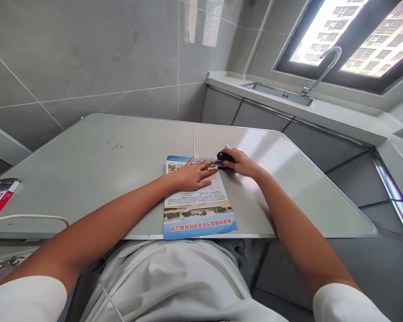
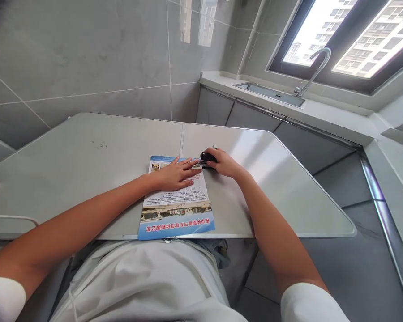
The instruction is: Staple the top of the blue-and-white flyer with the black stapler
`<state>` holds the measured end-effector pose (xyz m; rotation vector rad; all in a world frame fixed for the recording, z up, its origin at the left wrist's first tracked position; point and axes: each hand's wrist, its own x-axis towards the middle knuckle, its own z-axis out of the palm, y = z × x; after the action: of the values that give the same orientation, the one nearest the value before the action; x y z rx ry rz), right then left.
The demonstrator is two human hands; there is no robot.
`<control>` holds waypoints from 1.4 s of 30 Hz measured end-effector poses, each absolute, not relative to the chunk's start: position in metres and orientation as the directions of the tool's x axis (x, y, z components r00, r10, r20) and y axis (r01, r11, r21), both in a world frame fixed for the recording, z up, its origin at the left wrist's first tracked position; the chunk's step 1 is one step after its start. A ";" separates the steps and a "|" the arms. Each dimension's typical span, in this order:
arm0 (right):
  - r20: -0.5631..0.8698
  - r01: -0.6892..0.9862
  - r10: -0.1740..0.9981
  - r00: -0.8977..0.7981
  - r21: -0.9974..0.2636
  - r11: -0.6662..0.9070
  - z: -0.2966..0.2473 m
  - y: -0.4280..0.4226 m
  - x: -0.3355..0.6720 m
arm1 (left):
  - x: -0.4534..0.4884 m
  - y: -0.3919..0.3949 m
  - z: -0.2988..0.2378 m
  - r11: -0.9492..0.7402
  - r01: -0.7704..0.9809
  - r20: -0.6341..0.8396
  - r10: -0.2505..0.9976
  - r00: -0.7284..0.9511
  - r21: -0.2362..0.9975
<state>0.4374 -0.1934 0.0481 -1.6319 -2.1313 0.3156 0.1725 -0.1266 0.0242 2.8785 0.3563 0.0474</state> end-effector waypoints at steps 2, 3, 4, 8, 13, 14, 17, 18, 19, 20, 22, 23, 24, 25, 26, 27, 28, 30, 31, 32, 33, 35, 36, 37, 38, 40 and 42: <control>0.210 0.864 0.947 -0.245 -0.396 0.311 0.050 -0.194 0.435 | 0.173 -0.127 0.025 -0.941 0.231 0.005 0.239 0.971 0.249; 0.223 0.863 0.939 -0.261 -0.383 0.331 0.051 -0.195 0.434 | 0.173 -0.127 0.025 -0.939 0.227 0.010 0.238 0.971 0.257; 0.238 0.859 0.931 -0.275 -0.374 0.350 0.052 -0.195 0.432 | 0.173 -0.127 0.025 -0.938 0.224 0.015 0.236 0.972 0.265; 0.280 0.858 0.918 -0.281 -0.355 0.371 0.052 -0.194 0.427 | 0.171 -0.128 0.027 -0.930 0.222 0.013 0.236 0.972 0.293; 0.278 0.874 0.927 -0.252 -0.345 0.341 0.052 -0.194 0.425 | 0.171 -0.130 0.030 -0.925 0.237 0.005 0.250 0.968 0.296; 0.278 0.875 0.928 -0.247 -0.348 0.337 0.052 -0.194 0.425 | 0.171 -0.131 0.030 -0.925 0.241 0.003 0.253 0.968 0.293; 0.278 0.871 0.929 -0.246 -0.358 0.338 0.054 -0.195 0.426 | 0.170 -0.132 0.030 -0.926 0.252 -0.006 0.261 0.965 0.281; 0.280 0.866 0.927 -0.250 -0.363 0.343 0.055 -0.195 0.427 | 0.169 -0.132 0.030 -0.926 0.255 -0.008 0.263 0.965 0.278; 0.280 0.861 0.925 -0.255 -0.370 0.349 0.056 -0.196 0.427 | 0.169 -0.132 0.030 -0.926 0.257 -0.008 0.265 0.964 0.276; 0.281 0.856 0.924 -0.261 -0.376 0.356 0.057 -0.197 0.427 | 0.169 -0.132 0.030 -0.926 0.259 -0.006 0.267 0.964 0.276; 0.278 0.846 0.922 -0.271 -0.388 0.366 0.058 -0.197 0.427 | 0.169 -0.132 0.028 -0.925 0.260 -0.003 0.270 0.963 0.277; 0.275 0.842 0.921 -0.275 -0.394 0.369 0.058 -0.198 0.427 | 0.169 -0.132 0.028 -0.924 0.260 -0.001 0.270 0.963 0.280; 0.272 0.839 0.922 -0.277 -0.400 0.370 0.058 -0.197 0.426 | 0.169 -0.132 0.027 -0.923 0.258 0.003 0.270 0.963 0.284; 0.270 0.836 0.922 -0.278 -0.404 0.371 0.058 -0.197 0.425 | 0.169 -0.131 0.027 -0.922 0.256 0.009 0.270 0.963 0.289; 0.269 0.835 0.922 -0.279 -0.406 0.371 0.057 -0.197 0.425 | 0.169 -0.131 0.026 -0.921 0.254 0.015 0.270 0.963 0.295; 0.267 0.836 0.922 -0.282 -0.403 0.372 0.056 -0.196 0.424 | 0.169 -0.131 0.025 -0.920 0.251 0.023 0.270 0.962 0.301; 0.264 0.839 0.921 -0.285 -0.397 0.373 0.055 -0.195 0.424 | 0.169 -0.131 0.025 -0.919 0.250 0.029 0.271 0.962 0.306; 0.260 0.846 0.920 -0.294 -0.377 0.377 0.053 -0.194 0.423 | 0.169 -0.131 0.024 -0.917 0.251 0.033 0.274 0.961 0.310; 0.259 0.849 0.918 -0.299 -0.368 0.380 0.051 -0.194 0.423 | 0.169 -0.130 0.024 -0.917 0.252 0.033 0.275 0.961 0.309; 0.259 0.851 0.918 -0.301 -0.361 0.381 0.050 -0.194 0.422 | 0.169 -0.130 0.024 -0.918 0.251 0.033 0.274 0.961 0.308; 0.260 0.853 0.917 -0.302 -0.357 0.382 0.050 -0.193 0.422 | 0.169 -0.130 0.024 -0.919 0.248 0.035 0.272 0.962 0.307; 0.260 0.854 0.918 -0.301 -0.356 0.381 0.049 -0.193 0.422 | 0.169 -0.130 0.023 -0.921 0.241 0.041 0.266 0.963 0.305; 0.259 0.854 0.918 -0.300 -0.357 0.380 0.048 -0.193 0.423 | 0.169 -0.130 0.023 -0.922 0.240 0.041 0.264 0.964 0.305; 0.258 0.853 0.918 -0.300 -0.358 0.379 0.048 -0.193 0.423 | 0.170 -0.130 0.023 -0.922 0.240 0.039 0.264 0.964 0.305; 0.258 0.853 0.918 -0.302 -0.357 0.381 0.048 -0.193 0.423 | 0.170 -0.130 0.023 -0.921 0.242 0.037 0.265 0.964 0.305; 0.263 0.853 0.915 -0.305 -0.353 0.386 0.048 -0.193 0.423 | 0.170 -0.131 0.024 -0.920 0.246 0.032 0.268 0.963 0.304; 0.267 0.853 0.913 -0.308 -0.347 0.390 0.048 -0.192 0.424 | 0.171 -0.131 0.024 -0.921 0.247 0.029 0.268 0.963 0.302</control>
<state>0.4238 -0.1924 0.0478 -1.5204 -2.2359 0.1950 0.1709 -0.1309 0.0242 2.8144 0.3781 0.1008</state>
